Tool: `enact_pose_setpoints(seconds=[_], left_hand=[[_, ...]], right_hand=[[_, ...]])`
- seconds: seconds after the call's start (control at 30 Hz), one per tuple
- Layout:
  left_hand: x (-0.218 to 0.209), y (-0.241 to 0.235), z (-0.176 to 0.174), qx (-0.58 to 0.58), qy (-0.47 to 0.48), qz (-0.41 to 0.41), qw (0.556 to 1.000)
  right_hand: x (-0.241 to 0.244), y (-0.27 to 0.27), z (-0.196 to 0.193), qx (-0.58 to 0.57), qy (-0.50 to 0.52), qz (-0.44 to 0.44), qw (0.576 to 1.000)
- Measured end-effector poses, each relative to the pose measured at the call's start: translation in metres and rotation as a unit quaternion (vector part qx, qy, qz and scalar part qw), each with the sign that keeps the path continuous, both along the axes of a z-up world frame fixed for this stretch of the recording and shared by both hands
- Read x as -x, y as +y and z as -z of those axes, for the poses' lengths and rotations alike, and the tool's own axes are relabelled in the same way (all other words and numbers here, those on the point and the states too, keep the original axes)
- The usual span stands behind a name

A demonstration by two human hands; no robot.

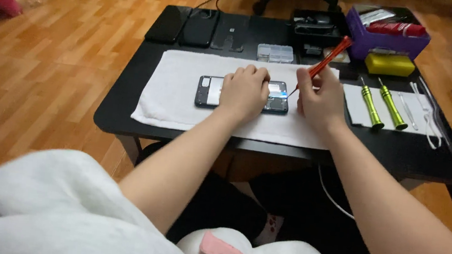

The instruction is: Disassembling a smartphone by removing the back cover and unscrewing internal components.

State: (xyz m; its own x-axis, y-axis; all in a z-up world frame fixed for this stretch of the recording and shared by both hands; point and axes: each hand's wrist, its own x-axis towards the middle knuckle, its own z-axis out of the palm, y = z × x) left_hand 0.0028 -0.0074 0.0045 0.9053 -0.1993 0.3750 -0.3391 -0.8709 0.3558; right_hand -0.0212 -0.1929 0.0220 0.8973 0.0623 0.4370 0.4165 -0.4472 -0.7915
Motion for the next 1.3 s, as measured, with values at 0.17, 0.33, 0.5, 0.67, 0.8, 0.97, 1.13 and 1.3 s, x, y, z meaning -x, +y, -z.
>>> enact_pose_setpoints(seconds=[0.17, 0.33, 0.5, 0.67, 0.8, 0.97, 1.13, 1.3], left_hand=[[-0.002, -0.001, 0.015, 0.01, -0.033, -0.015, 0.999], [-0.005, -0.002, 0.019, 0.008, -0.048, -0.028, 0.998], [-0.009, -0.003, 0.021, 0.013, -0.058, -0.034, 0.998], [-0.009, -0.004, 0.02, 0.012, -0.05, -0.034, 0.998], [-0.009, -0.003, 0.018, 0.01, -0.037, -0.042, 0.998], [-0.007, -0.004, 0.019, 0.013, -0.029, -0.042, 0.999], [-0.005, -0.003, 0.018, 0.01, -0.019, -0.044, 0.999], [-0.002, -0.004, 0.011, 0.012, -0.009, -0.05, 0.999]], right_hand=[[-0.001, -0.003, 0.009, -0.002, -0.018, -0.026, 1.0], [0.004, 0.001, 0.005, 0.0, -0.03, -0.035, 0.999], [-0.001, 0.0, 0.006, 0.039, -0.057, -0.007, 0.998], [-0.015, -0.001, -0.013, 0.123, -0.015, -0.007, 0.992], [0.001, 0.006, -0.047, 0.155, 0.111, -0.02, 0.981], [-0.004, -0.005, -0.063, 0.157, 0.183, -0.096, 0.966], [-0.001, 0.006, -0.085, 0.139, 0.269, -0.113, 0.946], [-0.006, 0.024, -0.096, 0.138, 0.316, -0.032, 0.938]])
